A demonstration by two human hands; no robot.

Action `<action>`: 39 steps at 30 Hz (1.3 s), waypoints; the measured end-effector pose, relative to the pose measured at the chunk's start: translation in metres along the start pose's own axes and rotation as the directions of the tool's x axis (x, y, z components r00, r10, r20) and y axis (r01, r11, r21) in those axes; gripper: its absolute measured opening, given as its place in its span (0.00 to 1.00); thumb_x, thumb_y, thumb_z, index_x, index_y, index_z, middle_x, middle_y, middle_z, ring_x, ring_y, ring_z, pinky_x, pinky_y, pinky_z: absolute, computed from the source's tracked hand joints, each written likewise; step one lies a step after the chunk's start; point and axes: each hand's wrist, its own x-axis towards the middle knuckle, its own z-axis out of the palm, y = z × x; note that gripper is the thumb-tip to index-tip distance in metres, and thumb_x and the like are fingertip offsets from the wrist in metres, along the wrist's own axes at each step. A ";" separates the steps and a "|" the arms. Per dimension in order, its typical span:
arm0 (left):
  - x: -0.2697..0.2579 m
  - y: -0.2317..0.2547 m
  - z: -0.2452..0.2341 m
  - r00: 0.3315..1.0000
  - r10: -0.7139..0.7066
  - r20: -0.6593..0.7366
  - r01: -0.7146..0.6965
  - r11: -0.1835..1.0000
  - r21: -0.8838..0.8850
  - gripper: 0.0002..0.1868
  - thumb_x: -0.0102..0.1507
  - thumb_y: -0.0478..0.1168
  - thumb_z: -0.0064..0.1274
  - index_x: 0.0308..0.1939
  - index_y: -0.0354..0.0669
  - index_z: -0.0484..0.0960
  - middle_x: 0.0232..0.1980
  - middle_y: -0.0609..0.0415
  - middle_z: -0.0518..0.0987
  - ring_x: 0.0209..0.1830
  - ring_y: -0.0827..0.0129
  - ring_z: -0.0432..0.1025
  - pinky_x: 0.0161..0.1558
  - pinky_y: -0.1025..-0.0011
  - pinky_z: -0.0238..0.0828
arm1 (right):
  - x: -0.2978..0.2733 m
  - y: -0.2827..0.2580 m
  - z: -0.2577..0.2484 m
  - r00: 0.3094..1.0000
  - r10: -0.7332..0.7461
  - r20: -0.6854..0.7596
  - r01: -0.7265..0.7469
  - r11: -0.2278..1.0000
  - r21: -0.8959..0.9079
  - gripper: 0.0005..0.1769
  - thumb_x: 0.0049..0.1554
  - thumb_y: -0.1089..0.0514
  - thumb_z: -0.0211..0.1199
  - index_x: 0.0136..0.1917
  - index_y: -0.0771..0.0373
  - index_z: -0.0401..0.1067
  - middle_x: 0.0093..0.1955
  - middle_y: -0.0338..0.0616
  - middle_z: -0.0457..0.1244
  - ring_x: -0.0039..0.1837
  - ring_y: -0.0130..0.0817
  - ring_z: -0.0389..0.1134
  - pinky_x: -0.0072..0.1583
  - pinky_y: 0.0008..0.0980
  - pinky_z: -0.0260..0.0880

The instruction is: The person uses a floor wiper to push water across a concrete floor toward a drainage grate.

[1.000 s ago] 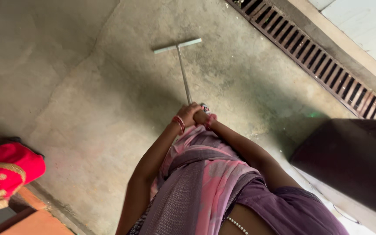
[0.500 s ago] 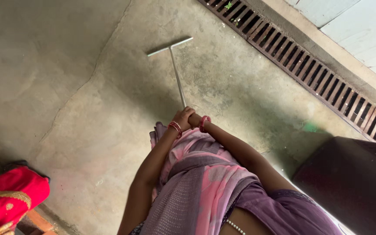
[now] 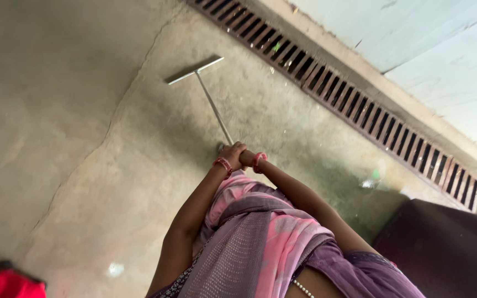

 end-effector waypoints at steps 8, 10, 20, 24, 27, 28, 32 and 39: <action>0.024 -0.009 -0.091 0.992 0.118 0.051 -0.113 0.989 -0.092 0.43 0.47 0.53 0.70 0.64 0.46 0.72 0.62 0.49 0.76 0.52 0.52 0.78 0.54 0.53 0.75 | 0.001 -0.006 -0.100 0.996 0.088 -0.001 -0.085 0.954 0.288 0.16 0.54 0.58 0.64 0.54 0.66 0.79 0.58 0.57 0.69 0.62 0.50 0.69 0.66 0.42 0.67; 0.034 -0.007 -0.105 0.992 0.130 -0.007 -0.130 0.982 -0.134 0.41 0.48 0.54 0.69 0.62 0.48 0.73 0.62 0.48 0.76 0.51 0.50 0.78 0.53 0.54 0.76 | -0.003 -0.002 -0.107 0.987 0.121 -0.107 -0.055 0.874 0.482 0.16 0.56 0.59 0.59 0.57 0.65 0.77 0.59 0.60 0.67 0.61 0.52 0.69 0.65 0.42 0.67; 0.134 -0.048 -0.146 0.995 0.091 -0.031 -0.095 0.987 -0.133 0.39 0.48 0.57 0.69 0.59 0.49 0.74 0.61 0.48 0.77 0.54 0.47 0.77 0.50 0.52 0.76 | 0.077 0.061 -0.175 0.984 0.131 -0.117 -0.060 0.874 0.481 0.14 0.53 0.58 0.59 0.49 0.65 0.79 0.50 0.58 0.72 0.54 0.47 0.74 0.57 0.41 0.75; 0.170 -0.047 -0.162 0.999 0.031 -0.040 -0.036 0.988 -0.149 0.35 0.51 0.56 0.67 0.58 0.49 0.73 0.59 0.47 0.77 0.53 0.45 0.76 0.49 0.50 0.75 | 0.094 0.092 -0.196 0.953 0.164 -0.255 0.017 0.810 0.586 0.15 0.52 0.56 0.60 0.50 0.64 0.78 0.50 0.60 0.70 0.54 0.52 0.73 0.57 0.44 0.72; 0.217 -0.045 -0.176 0.997 -0.076 0.002 0.076 0.987 -0.144 0.34 0.52 0.57 0.67 0.55 0.48 0.71 0.57 0.47 0.77 0.52 0.43 0.75 0.50 0.49 0.74 | 0.124 0.125 -0.232 0.973 0.108 -0.202 0.005 0.872 0.490 0.14 0.53 0.55 0.60 0.49 0.63 0.79 0.49 0.61 0.70 0.54 0.54 0.72 0.57 0.46 0.72; 0.233 -0.042 -0.178 0.997 -0.074 -0.029 0.069 0.986 -0.154 0.36 0.52 0.56 0.68 0.56 0.47 0.70 0.58 0.45 0.75 0.52 0.41 0.74 0.49 0.48 0.73 | 0.131 0.139 -0.246 0.978 0.080 -0.191 0.012 0.899 0.437 0.14 0.53 0.56 0.60 0.49 0.63 0.79 0.49 0.62 0.70 0.54 0.56 0.71 0.57 0.47 0.71; 0.287 -0.038 -0.183 0.991 -0.119 0.062 0.126 0.985 -0.117 0.38 0.51 0.58 0.68 0.58 0.49 0.67 0.60 0.45 0.74 0.51 0.39 0.74 0.48 0.45 0.72 | 0.132 0.173 -0.271 0.983 -0.122 -0.140 0.148 0.969 0.199 0.13 0.51 0.56 0.60 0.46 0.63 0.79 0.48 0.61 0.70 0.52 0.57 0.71 0.57 0.48 0.71; 0.353 -0.016 -0.189 0.952 -0.124 0.280 0.154 0.984 -0.087 0.45 0.48 0.56 0.68 0.63 0.51 0.63 0.65 0.48 0.71 0.50 0.39 0.75 0.45 0.45 0.75 | 0.100 0.213 -0.301 0.999 0.018 -0.038 0.005 0.846 0.533 0.11 0.45 0.57 0.61 0.40 0.65 0.78 0.43 0.59 0.70 0.48 0.53 0.72 0.54 0.46 0.73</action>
